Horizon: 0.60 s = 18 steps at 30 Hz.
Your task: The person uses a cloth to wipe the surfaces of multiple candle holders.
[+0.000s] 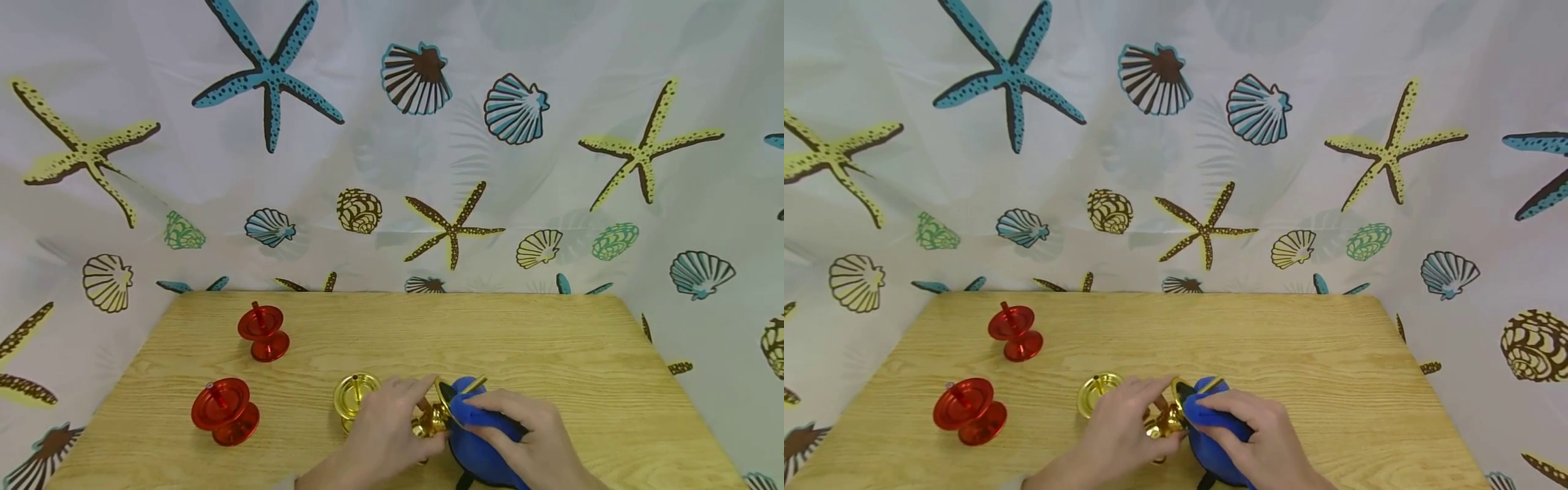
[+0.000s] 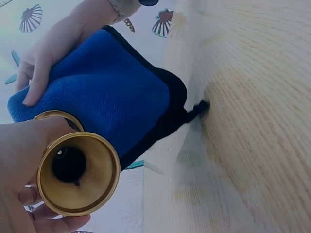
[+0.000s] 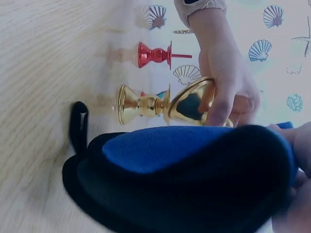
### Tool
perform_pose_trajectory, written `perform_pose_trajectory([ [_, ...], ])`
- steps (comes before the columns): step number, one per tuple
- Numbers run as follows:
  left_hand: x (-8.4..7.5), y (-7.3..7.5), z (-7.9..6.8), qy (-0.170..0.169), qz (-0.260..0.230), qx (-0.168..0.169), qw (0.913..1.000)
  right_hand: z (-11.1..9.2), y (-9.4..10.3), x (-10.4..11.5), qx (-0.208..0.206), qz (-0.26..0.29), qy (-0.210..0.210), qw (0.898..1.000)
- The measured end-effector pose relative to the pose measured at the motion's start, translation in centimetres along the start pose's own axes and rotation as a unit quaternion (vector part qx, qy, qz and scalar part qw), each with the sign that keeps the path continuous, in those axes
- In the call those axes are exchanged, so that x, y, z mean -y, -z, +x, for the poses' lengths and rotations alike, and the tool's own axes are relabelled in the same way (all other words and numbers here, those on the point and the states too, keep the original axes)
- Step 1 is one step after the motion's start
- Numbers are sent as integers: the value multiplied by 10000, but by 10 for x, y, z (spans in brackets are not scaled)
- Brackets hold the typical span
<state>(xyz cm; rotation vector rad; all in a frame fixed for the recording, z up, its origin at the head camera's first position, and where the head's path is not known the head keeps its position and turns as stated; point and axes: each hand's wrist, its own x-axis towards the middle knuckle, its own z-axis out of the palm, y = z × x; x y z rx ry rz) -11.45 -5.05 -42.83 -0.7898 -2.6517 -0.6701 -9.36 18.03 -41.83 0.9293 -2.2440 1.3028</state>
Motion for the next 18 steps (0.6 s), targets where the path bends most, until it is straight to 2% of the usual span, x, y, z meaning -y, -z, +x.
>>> perform_pose_trajectory([
  [4,4,1,-3,296,-515,-1,9982,-6,-1,-2,-32,-11,224,9997],
  [10,5,6,-5,852,-1391,78,9866,-15,-1,-8,-298,-108,263,9992],
  [13,2,8,-4,1196,-1788,134,9765,-15,2,-13,-511,-215,348,9979],
  [18,-1,13,-2,1780,-2450,184,9529,-14,5,-18,-880,-389,354,9947],
])
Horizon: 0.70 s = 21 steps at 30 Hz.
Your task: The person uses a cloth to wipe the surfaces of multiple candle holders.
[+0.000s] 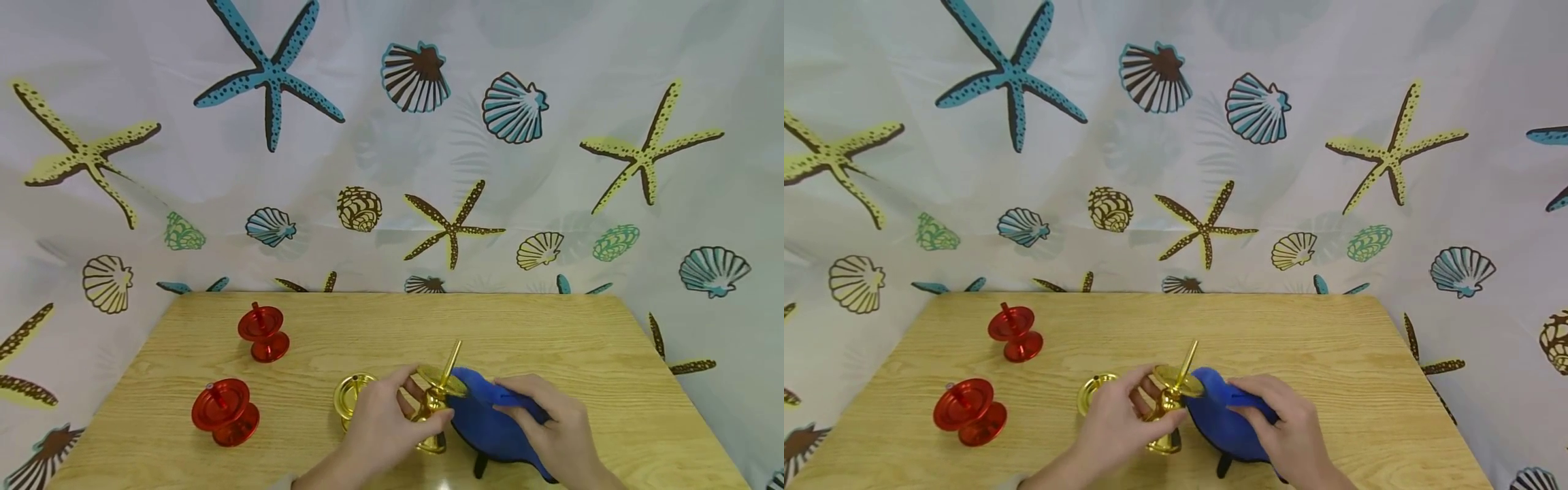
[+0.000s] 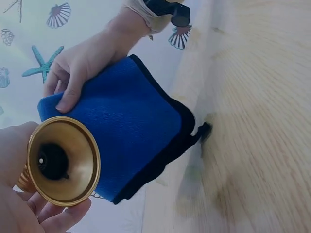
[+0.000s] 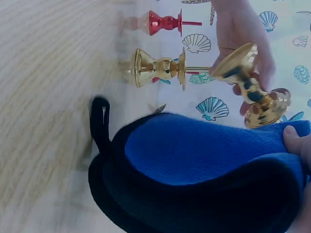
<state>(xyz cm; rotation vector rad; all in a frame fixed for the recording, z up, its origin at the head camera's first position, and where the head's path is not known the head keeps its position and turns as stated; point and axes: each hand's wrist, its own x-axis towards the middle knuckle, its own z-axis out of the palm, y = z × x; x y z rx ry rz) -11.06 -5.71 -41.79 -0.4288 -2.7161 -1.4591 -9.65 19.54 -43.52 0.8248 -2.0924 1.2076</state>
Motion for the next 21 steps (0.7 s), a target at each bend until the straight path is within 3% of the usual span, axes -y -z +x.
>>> perform_pose_trajectory([
  [4,-4,0,6,396,-340,-102,9986,4,1,-8,-41,-63,97,9999],
  [9,-7,-1,11,650,-548,-79,9963,7,-4,-18,-101,-1,712,9974],
  [13,-8,-4,12,707,-581,-34,9958,12,-8,-20,-231,-23,1027,9944],
  [21,-8,-7,12,760,-471,-100,9959,19,-13,-23,-267,-224,1170,9925],
])
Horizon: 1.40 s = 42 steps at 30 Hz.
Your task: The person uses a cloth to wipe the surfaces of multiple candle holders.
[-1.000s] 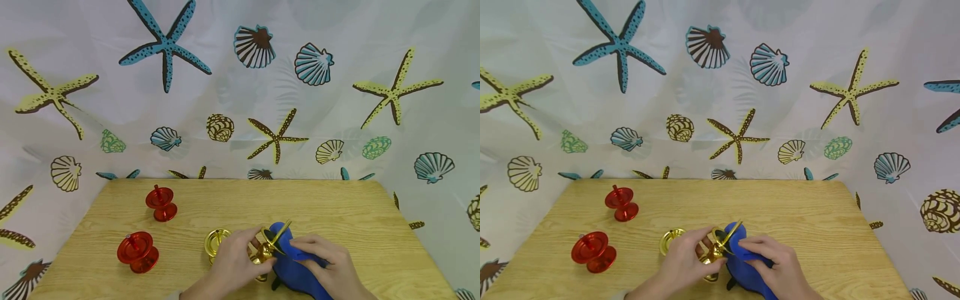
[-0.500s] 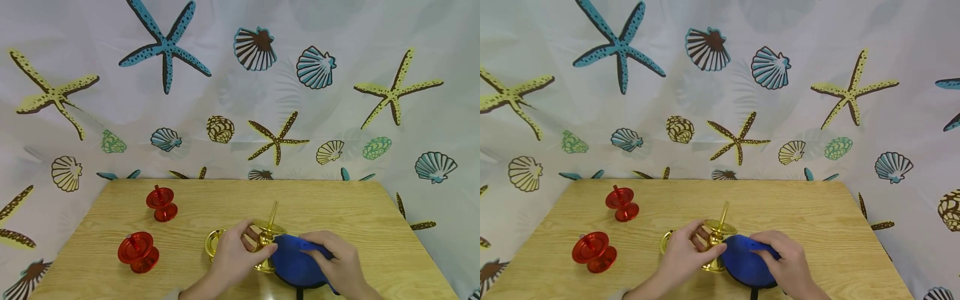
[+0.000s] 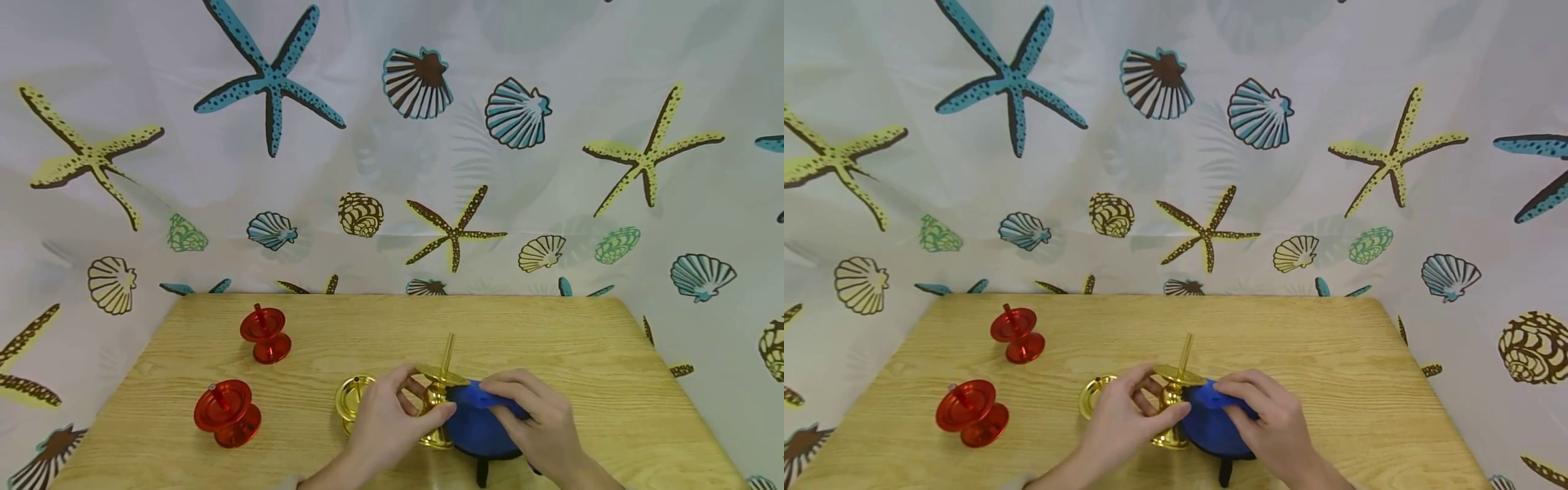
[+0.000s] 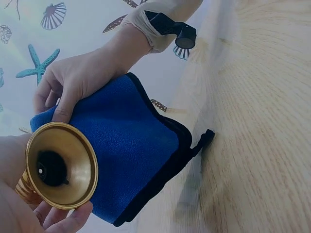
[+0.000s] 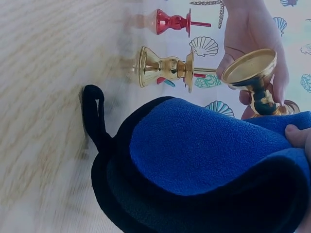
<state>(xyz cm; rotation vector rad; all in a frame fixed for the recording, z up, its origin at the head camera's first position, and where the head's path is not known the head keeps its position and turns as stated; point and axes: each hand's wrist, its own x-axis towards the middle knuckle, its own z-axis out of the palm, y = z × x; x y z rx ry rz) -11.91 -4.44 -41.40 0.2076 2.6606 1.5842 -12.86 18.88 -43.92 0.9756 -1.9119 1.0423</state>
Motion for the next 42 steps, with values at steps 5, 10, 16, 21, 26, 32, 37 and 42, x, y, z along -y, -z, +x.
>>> perform_pose_trajectory([
  [5,4,0,-1,-162,36,74,9998,0,-2,1,-4,-17,7,10000],
  [10,9,3,-1,-300,-394,482,9976,-1,-1,1,-79,117,-136,9998],
  [16,15,4,-2,-449,-882,691,9927,-3,0,3,-102,148,-264,9995],
  [21,18,2,-4,-458,-1026,517,9923,-4,0,5,-148,230,-325,9991],
  [26,17,1,-5,-451,-1122,373,9920,-4,-1,9,-183,327,-504,9980],
  [32,14,-1,-7,-575,-712,-23,9958,1,-4,14,-228,333,-373,9985],
  [37,12,-2,-7,-576,-291,-299,9975,8,-7,19,-152,411,-281,9986],
  [42,12,-2,-5,-580,105,-399,9975,16,-11,26,13,319,-426,9986],
])
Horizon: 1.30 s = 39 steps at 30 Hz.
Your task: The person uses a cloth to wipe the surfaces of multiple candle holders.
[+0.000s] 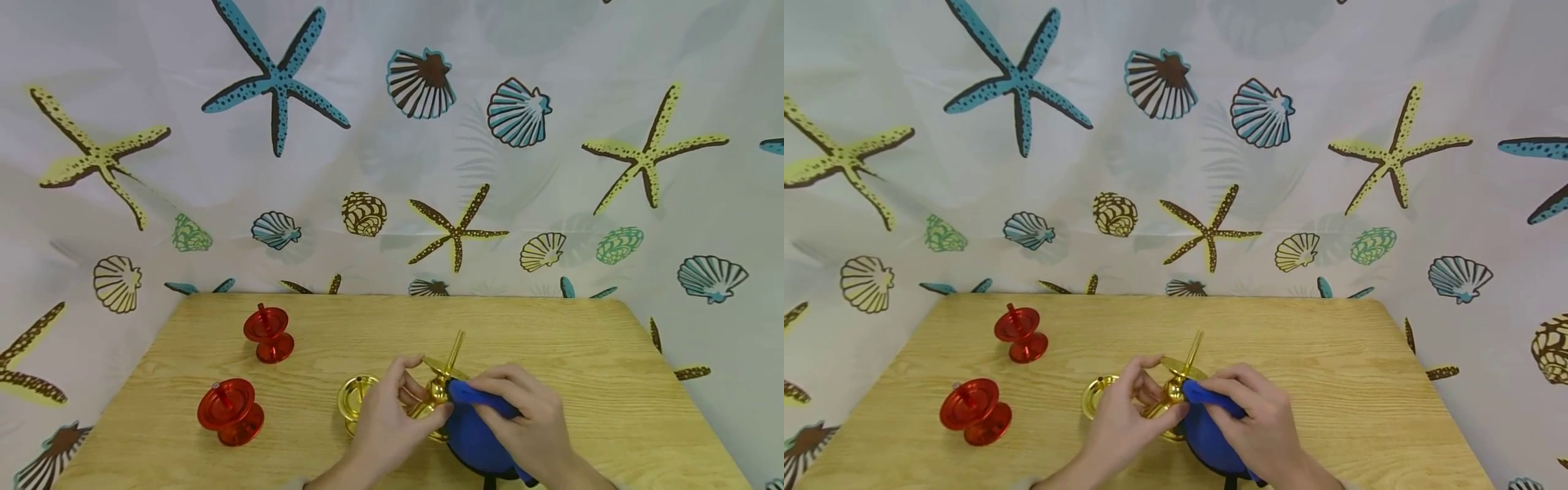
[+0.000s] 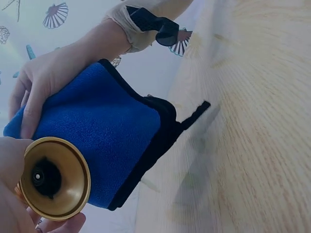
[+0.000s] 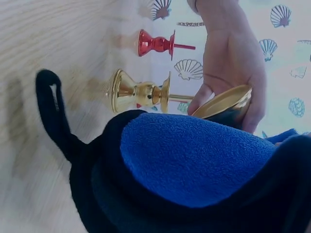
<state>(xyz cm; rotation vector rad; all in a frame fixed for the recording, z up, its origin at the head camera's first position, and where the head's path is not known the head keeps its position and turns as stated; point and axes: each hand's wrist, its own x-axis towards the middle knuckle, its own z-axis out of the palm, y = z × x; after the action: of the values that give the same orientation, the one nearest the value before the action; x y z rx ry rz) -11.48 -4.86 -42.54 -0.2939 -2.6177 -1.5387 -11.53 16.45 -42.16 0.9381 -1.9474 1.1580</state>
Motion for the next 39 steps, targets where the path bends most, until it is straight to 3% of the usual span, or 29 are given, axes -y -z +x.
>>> perform_pose_trajectory([
  [9,-2,-4,2,-390,409,39,9984,9,3,8,333,-247,33,9991],
  [16,-7,3,2,-101,228,53,9997,6,9,1,486,-464,111,9977],
  [28,-11,7,2,367,-514,346,9974,-4,13,-14,154,-711,548,9958],
  [39,-12,6,3,564,-913,387,9935,-10,12,-24,146,-734,358,9966],
])
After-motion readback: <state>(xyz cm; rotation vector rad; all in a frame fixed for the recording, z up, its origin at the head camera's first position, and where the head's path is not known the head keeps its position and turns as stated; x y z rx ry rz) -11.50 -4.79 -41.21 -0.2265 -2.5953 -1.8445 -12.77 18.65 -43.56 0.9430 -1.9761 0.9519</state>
